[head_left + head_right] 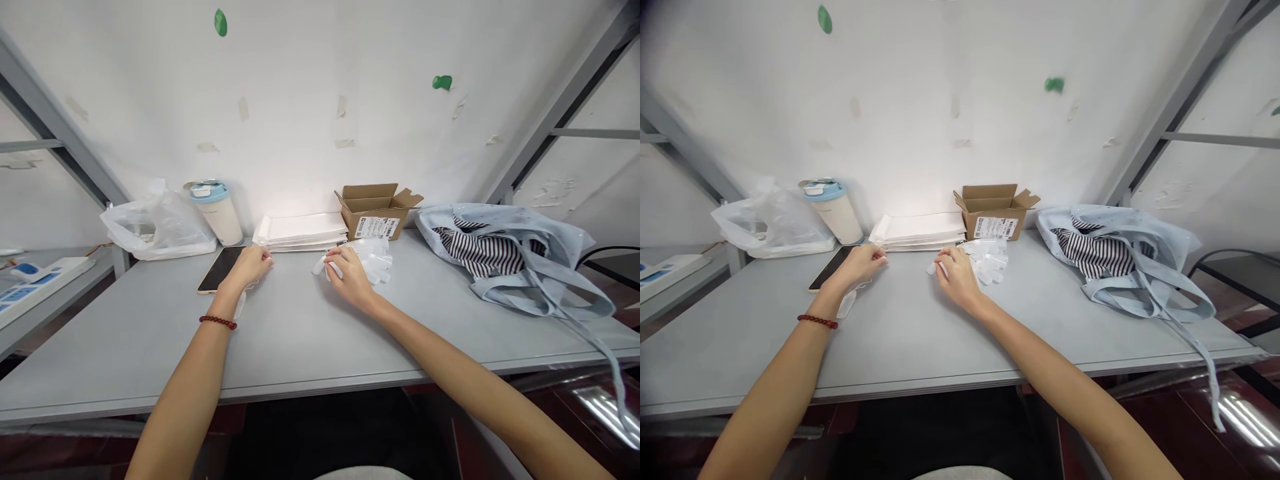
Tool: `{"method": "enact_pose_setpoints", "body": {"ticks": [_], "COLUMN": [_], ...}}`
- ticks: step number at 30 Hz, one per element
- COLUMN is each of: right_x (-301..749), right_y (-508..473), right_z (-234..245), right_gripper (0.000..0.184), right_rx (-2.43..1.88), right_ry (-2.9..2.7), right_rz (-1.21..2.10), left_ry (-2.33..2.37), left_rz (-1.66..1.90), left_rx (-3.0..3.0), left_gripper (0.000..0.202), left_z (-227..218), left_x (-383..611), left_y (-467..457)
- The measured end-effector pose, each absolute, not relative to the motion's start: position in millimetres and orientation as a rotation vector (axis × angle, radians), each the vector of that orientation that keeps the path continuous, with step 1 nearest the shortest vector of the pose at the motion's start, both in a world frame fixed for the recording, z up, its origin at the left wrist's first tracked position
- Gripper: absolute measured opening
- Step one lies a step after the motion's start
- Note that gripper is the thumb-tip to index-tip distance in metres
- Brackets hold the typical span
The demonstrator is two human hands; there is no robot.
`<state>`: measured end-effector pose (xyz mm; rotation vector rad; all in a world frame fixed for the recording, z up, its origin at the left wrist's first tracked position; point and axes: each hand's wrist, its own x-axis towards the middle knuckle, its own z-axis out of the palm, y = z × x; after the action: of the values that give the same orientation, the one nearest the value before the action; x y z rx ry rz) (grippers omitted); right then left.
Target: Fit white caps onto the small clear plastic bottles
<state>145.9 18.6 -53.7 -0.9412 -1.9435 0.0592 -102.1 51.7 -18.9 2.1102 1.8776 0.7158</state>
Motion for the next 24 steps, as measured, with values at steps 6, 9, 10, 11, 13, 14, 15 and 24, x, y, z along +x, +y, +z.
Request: {"method": "enact_pose_setpoints", "body": {"ticks": [6, 9, 10, 11, 13, 14, 15, 24], "right_x": [105, 70, 58, 46, 25, 16, 9, -4], "right_y": [-9, -18, -18, -18, -16, -15, -13, -8], "right_z": [-41, -29, -26, -23, -18, -16, -15, -22], "right_gripper": [0.017, 0.02, 0.023, 0.028, 0.037, 0.038, 0.039, 0.029], "right_rx": [-0.959, -1.063, -1.109, -1.15, -1.187, -1.194, -1.216, -1.387], "right_ry": [-2.19, -2.377, -2.416, -2.434, -2.46, -2.483, -2.493, -2.441], "right_rz": [0.313, 0.483, 0.504, 0.505, 0.524, 0.55, 0.582, 0.774], "left_ry": [1.842, 1.83, 1.829, 1.834, 1.874, 1.902, 1.929, 1.948], "left_rz": [0.936, 1.138, 1.192, 1.235, 1.287, 1.301, 1.309, 1.352], "left_rx": [1.955, 1.81, 1.78, 1.758, 1.728, 1.719, 1.71, 1.723], "left_gripper": [0.03, 0.033, 0.034, 0.035, 0.033, 0.032, 0.031, 0.029], "left_z": [-4, 0, 1, 2, 5, 6, 6, 1], "left_x": [-112, -114, -114, -114, -113, -113, -113, -115], "left_y": [44, 42, 42, 42, 41, 41, 41, 45]}}
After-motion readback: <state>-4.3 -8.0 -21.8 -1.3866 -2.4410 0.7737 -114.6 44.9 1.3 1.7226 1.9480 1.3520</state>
